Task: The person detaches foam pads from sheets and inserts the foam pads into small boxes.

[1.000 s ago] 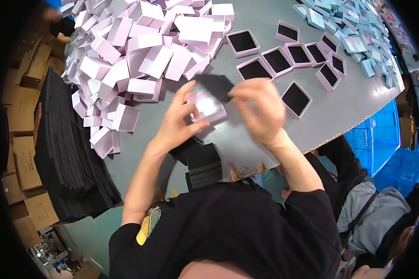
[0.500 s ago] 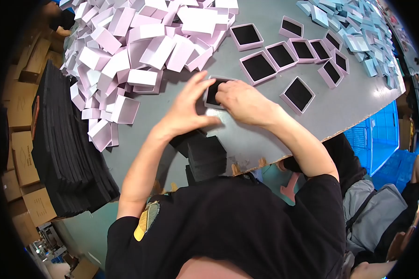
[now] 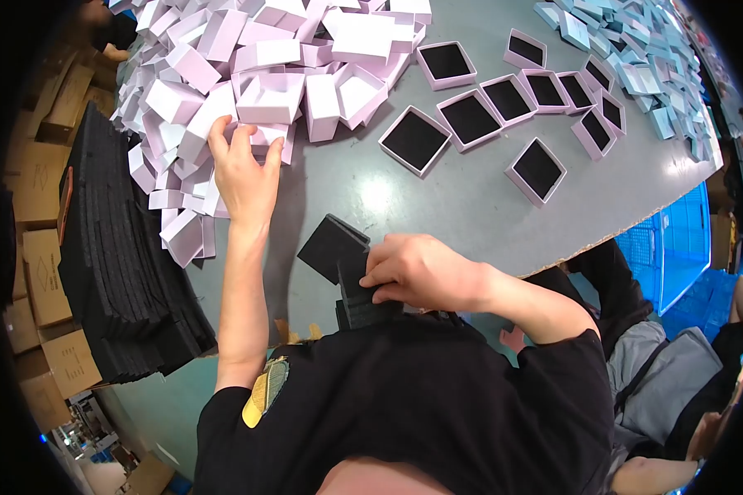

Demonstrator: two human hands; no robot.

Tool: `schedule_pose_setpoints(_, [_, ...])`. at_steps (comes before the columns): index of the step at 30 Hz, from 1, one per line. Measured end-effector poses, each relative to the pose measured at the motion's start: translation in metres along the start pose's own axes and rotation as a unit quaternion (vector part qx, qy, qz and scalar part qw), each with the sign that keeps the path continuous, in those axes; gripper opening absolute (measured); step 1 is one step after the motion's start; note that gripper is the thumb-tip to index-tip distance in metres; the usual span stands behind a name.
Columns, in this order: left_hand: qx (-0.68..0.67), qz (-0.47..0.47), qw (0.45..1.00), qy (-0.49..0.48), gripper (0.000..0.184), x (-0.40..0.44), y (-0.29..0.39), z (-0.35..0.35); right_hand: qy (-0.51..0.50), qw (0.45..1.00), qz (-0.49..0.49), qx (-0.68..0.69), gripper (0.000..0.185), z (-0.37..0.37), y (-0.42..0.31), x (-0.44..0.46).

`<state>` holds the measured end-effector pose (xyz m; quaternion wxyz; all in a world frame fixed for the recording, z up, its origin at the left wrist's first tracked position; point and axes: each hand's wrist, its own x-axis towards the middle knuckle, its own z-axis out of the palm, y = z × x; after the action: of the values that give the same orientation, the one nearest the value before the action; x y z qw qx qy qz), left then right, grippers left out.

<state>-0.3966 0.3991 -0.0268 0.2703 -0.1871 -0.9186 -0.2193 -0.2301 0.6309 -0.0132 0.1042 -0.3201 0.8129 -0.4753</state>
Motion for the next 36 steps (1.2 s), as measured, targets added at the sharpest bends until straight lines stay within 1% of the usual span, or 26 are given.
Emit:
schedule_pose_setpoints(3, [0.045,0.003,0.998,-0.031,0.053,-0.007,0.006,-0.001,0.002,0.992,0.051,0.114,0.012,-0.004,0.009,0.004])
schedule_pose_setpoints(4, [0.065,0.003,0.997,-0.043,0.052,-0.011,0.009,0.0,0.033,0.992,0.058,0.104,0.011,-0.006,0.006,0.004])
schedule_pose_setpoints(5, [0.058,-0.005,0.998,-0.037,0.052,-0.012,0.01,0.003,0.064,0.991,0.065,0.095,0.01,-0.009,0.002,0.004])
schedule_pose_setpoints(6, [0.078,0.003,0.997,-0.017,0.052,-0.01,0.011,0.005,0.094,0.989,0.071,0.086,0.009,-0.012,-0.001,0.003])
schedule_pose_setpoints(8, [0.119,0.02,0.992,0.024,0.053,-0.005,0.013,0.006,0.202,0.975,0.066,0.067,0.01,-0.022,0.003,0.002])
schedule_pose_setpoints(9, [0.139,0.024,0.99,0.027,0.059,-0.004,0.008,0.01,0.257,0.963,0.064,0.056,0.01,-0.027,0.006,0.002])
schedule_pose_setpoints(12, [0.15,-0.024,0.988,-0.001,0.064,0.002,-0.003,0.014,0.373,0.906,0.145,0.14,0.011,-0.033,0.021,0.006])
schedule_pose_setpoints(13, [0.121,-0.019,0.992,0.007,0.07,0.002,-0.006,0.009,0.405,0.891,0.121,0.166,0.01,-0.032,0.031,0.008])
schedule_pose_setpoints(16, [-0.024,-0.071,0.997,-0.003,0.074,-0.005,0.015,-0.035,0.46,0.875,0.101,0.111,0.01,-0.028,0.037,0.015])
schedule_pose_setpoints(17, [-0.081,-0.115,0.988,-0.069,0.08,-0.01,0.018,-0.048,0.482,0.869,0.072,0.089,0.013,-0.025,0.034,0.019])
schedule_pose_setpoints(18, [-0.149,-0.14,0.97,-0.133,0.078,-0.016,0.017,-0.052,0.485,0.873,0.031,0.04,0.015,-0.024,0.032,0.025])
schedule_pose_setpoints(20, [-0.276,-0.149,0.921,-0.233,0.078,-0.032,0.008,-0.033,0.483,0.872,-0.051,-0.056,0.019,-0.022,0.026,0.036])
schedule_pose_setpoints(21, [-0.333,-0.126,0.903,-0.24,0.078,-0.04,0.006,-0.014,0.452,0.878,-0.088,-0.131,0.025,-0.023,0.023,0.041])
schedule_pose_setpoints(22, [-0.39,-0.102,0.882,-0.245,0.078,-0.044,0.009,0.001,0.401,0.884,-0.156,-0.184,0.029,-0.027,0.025,0.048])
schedule_pose_setpoints(23, [-0.371,-0.157,0.858,-0.318,0.083,-0.043,0.016,0.002,0.351,0.89,-0.176,-0.234,0.029,-0.025,0.029,0.054])
schedule_pose_setpoints(24, [-0.422,-0.177,0.835,-0.306,0.083,-0.045,0.021,0.008,0.3,0.89,-0.194,-0.283,0.03,-0.021,0.035,0.057])
schedule_pose_setpoints(25, [-0.409,-0.165,0.844,-0.305,0.084,-0.046,0.022,0.013,0.248,0.895,-0.163,-0.334,0.022,-0.019,0.041,0.058])
schedule_pose_setpoints(28, [-0.37,-0.132,0.866,-0.31,0.085,-0.044,0.026,0.02,0.127,0.908,-0.079,-0.392,0.013,-0.022,0.061,0.054])
schedule_pose_setpoints(29, [-0.355,-0.125,0.872,-0.313,0.085,-0.045,0.028,0.021,0.112,0.913,-0.056,-0.388,0.008,-0.025,0.058,0.056])
schedule_pose_setpoints(30, [-0.351,-0.11,0.879,-0.303,0.085,-0.047,0.03,0.022,0.094,0.923,-0.029,-0.372,0.008,-0.026,0.058,0.057])
schedule_pose_setpoints(32, [-0.34,-0.078,0.894,-0.282,0.086,-0.047,0.036,0.02,0.06,0.939,0.025,-0.339,0.014,-0.028,0.059,0.063])
schedule_pose_setpoints(33, [-0.351,-0.063,0.892,-0.278,0.071,-0.044,0.041,0.005,0.054,0.95,0.028,-0.305,0.014,-0.028,0.064,0.065])
schedule_pose_setpoints(34, [-0.298,-0.005,0.925,-0.234,0.065,-0.041,0.035,-0.002,0.057,0.953,0.021,-0.296,0.01,-0.03,0.064,0.067])
schedule_pose_setpoints(36, [-0.185,0.111,0.965,-0.148,0.055,-0.038,0.006,-0.023,0.064,0.959,0.013,-0.275,0.004,-0.034,0.06,0.068])
